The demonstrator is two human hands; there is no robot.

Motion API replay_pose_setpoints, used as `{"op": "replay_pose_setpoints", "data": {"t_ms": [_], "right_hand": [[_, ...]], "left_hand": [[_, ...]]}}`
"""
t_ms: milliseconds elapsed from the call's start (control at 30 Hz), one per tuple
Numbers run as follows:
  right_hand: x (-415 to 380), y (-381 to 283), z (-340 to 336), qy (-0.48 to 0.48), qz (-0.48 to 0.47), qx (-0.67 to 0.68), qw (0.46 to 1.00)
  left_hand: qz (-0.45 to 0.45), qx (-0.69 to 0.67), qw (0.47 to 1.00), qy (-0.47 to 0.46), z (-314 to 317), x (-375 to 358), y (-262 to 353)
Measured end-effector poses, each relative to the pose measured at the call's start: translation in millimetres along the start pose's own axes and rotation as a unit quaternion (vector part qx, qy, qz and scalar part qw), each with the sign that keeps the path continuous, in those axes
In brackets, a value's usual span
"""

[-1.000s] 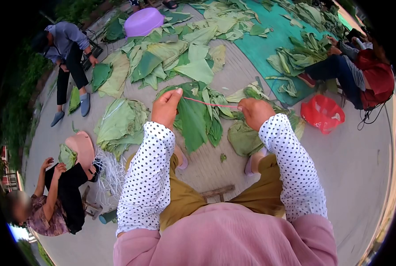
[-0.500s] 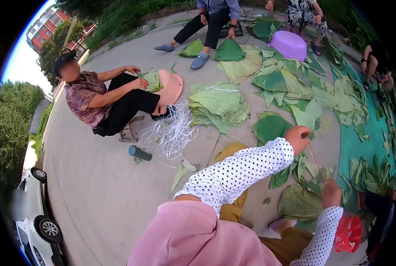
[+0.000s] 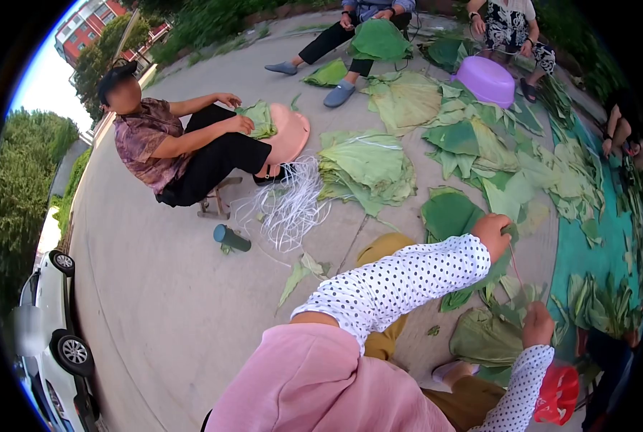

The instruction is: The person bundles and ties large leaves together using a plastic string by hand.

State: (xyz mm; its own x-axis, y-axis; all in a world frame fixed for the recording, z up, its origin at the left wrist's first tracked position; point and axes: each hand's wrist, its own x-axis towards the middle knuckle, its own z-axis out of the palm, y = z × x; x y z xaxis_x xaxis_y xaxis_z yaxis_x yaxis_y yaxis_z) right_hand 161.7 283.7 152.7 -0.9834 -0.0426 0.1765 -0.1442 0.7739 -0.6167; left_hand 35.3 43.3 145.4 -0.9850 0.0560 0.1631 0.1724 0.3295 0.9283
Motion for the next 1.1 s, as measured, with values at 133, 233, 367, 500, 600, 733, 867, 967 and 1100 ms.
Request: {"op": "replay_pose_setpoints", "data": {"t_ms": [133,233,367,500,600,733,867,967,1100], "right_hand": [[1.1,-2.8,-1.1,-0.003,0.005,-0.007,1.000],[0.6,-3.0,-2.1,-0.005,0.019,-0.003,1.000],[0.2,1.5,-3.3,-0.003,0.012,-0.016,1.000],[-0.1,2.0,-2.6,0.004,-0.002,-0.014,1.000],[0.5,-3.8,-3.8,0.004,-0.005,-0.024,1.000],[4.6,-0.1,1.6,-0.007,0.027,-0.012,1.000],[6.2,-3.1,3.5,-0.015,0.012,-0.029,0.999],[6.4,-3.3,6.7,-0.013,0.007,-0.029,0.999],[8.1,-1.7,11.4,-0.018,-0.003,-0.028,0.999]], "left_hand": [[-0.015,-0.005,1.000,0.011,4.1,-0.8,-0.5],[-0.026,-0.009,1.000,0.012,6.2,-2.0,-2.4],[-0.036,-0.023,0.999,0.014,13.1,-2.9,-9.6],[-0.052,-0.061,0.997,0.017,17.5,-3.4,-12.1],[-0.069,-0.064,0.996,0.006,15.5,-5.0,-6.4],[-0.098,-0.068,0.989,-0.091,16.1,-18.8,6.6],[-0.078,-0.095,0.986,-0.111,43.3,-31.7,-5.7],[-0.064,-0.071,0.982,-0.160,52.6,-46.8,-2.4],[-0.074,-0.078,0.971,-0.213,57.8,-57.6,4.8]]}}
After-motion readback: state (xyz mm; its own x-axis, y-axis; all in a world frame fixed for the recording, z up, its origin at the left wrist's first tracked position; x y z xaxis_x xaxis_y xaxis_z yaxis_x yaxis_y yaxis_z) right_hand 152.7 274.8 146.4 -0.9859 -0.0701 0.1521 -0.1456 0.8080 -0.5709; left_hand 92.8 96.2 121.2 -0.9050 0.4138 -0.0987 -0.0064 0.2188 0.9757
